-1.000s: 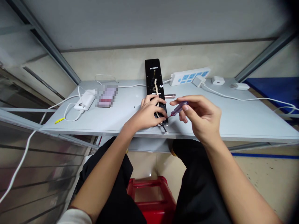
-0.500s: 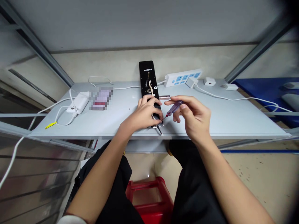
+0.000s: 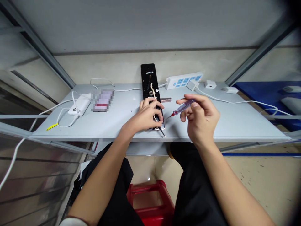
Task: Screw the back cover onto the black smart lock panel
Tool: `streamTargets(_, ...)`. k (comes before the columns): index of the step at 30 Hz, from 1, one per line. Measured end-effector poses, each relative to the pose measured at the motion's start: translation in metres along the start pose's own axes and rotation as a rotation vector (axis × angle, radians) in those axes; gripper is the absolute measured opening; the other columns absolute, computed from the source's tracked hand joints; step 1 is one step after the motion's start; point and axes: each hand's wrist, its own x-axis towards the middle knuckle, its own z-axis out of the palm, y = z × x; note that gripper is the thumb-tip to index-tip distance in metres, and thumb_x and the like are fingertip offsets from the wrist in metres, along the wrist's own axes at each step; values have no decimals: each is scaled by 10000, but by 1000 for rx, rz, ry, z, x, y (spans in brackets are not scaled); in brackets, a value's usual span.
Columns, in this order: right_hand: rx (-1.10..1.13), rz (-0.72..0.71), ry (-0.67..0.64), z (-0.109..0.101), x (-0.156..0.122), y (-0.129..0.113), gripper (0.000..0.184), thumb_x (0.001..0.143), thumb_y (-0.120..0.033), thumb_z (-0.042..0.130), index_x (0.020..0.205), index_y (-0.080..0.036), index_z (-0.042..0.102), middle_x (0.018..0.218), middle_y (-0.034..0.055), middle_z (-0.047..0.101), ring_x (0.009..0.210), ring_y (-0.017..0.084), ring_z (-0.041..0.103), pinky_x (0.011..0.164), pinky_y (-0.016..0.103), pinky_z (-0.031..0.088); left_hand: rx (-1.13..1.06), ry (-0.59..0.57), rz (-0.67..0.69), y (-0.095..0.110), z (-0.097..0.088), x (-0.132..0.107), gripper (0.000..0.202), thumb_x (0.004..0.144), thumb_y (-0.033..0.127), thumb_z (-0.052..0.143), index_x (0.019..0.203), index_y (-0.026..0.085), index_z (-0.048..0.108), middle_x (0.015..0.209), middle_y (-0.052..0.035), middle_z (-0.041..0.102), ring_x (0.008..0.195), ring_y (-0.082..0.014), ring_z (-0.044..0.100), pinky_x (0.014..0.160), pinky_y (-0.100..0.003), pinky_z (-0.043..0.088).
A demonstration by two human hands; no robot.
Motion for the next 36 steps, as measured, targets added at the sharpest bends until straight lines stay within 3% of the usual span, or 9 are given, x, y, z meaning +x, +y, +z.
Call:
streamTargets(5, 53, 32, 103, -5, 5, 3, 143, 1023, -387, 754, 1067, -263, 810, 961, 27, 834, 466, 99, 511, 480, 304, 435, -131, 78, -77, -2, -12, -2, 145, 844, 122, 808, 811, 260, 779, 1419, -32, 762, 1526, -353, 480, 1337, -644, 335)
streamTargets(9, 25, 45, 88, -5, 6, 3, 191, 1015, -454, 757, 1069, -272, 781, 957, 21, 819, 467, 98, 497, 470, 302, 450, -301, 186, -115, -6, -31, -10, 121, 884, 134, 744, 817, 234, 730, 1310, -72, 827, 1383, -308, 657, 1288, -594, 425)
streamTargets(14, 79, 91, 60, -3, 4, 4, 180, 997, -433, 779, 1072, -271, 801, 948, 22, 832, 480, 95, 514, 467, 286, 447, -571, 264, -186, -18, -52, -26, 149, 925, 323, 794, 871, 221, 699, 1068, -116, 858, 1251, -304, 760, 1167, -510, 549)
streamTargets(18, 103, 105, 66, 1, 5, 3, 150, 982, -396, 793, 1052, -263, 810, 921, 19, 834, 472, 91, 514, 460, 277, 434, -539, 329, -300, -32, -67, -41, 280, 835, 423, 900, 887, 214, 722, 1013, -102, 829, 1128, -286, 782, 1062, -448, 600)
streamTargets(22, 95, 128, 76, 4, 5, 1, 146, 970, -395, 797, 1022, -259, 806, 894, 13, 834, 454, 87, 504, 446, 272, 418, -400, 243, -448, -48, -78, -58, 293, 786, 414, 924, 950, 205, 799, 914, -67, 812, 915, -232, 755, 901, -374, 605)
streamTargets(27, 92, 108, 56, 6, 3, 2, 113, 996, -356, 776, 1036, -257, 810, 907, 19, 828, 453, 81, 506, 447, 271, 413, -264, 106, -512, -64, -79, -73, 209, 846, 413, 840, 845, 204, 832, 774, -36, 736, 736, -185, 645, 689, -299, 492)
streamTargets(36, 68, 91, 29, 4, 2, 8, 152, 1025, -404, 762, 1073, -269, 812, 938, 28, 822, 471, 84, 522, 462, 278, 442, -104, 82, -474, -75, -64, -63, 168, 801, 236, 687, 845, 173, 836, 791, -38, 761, 765, -188, 670, 722, -286, 479)
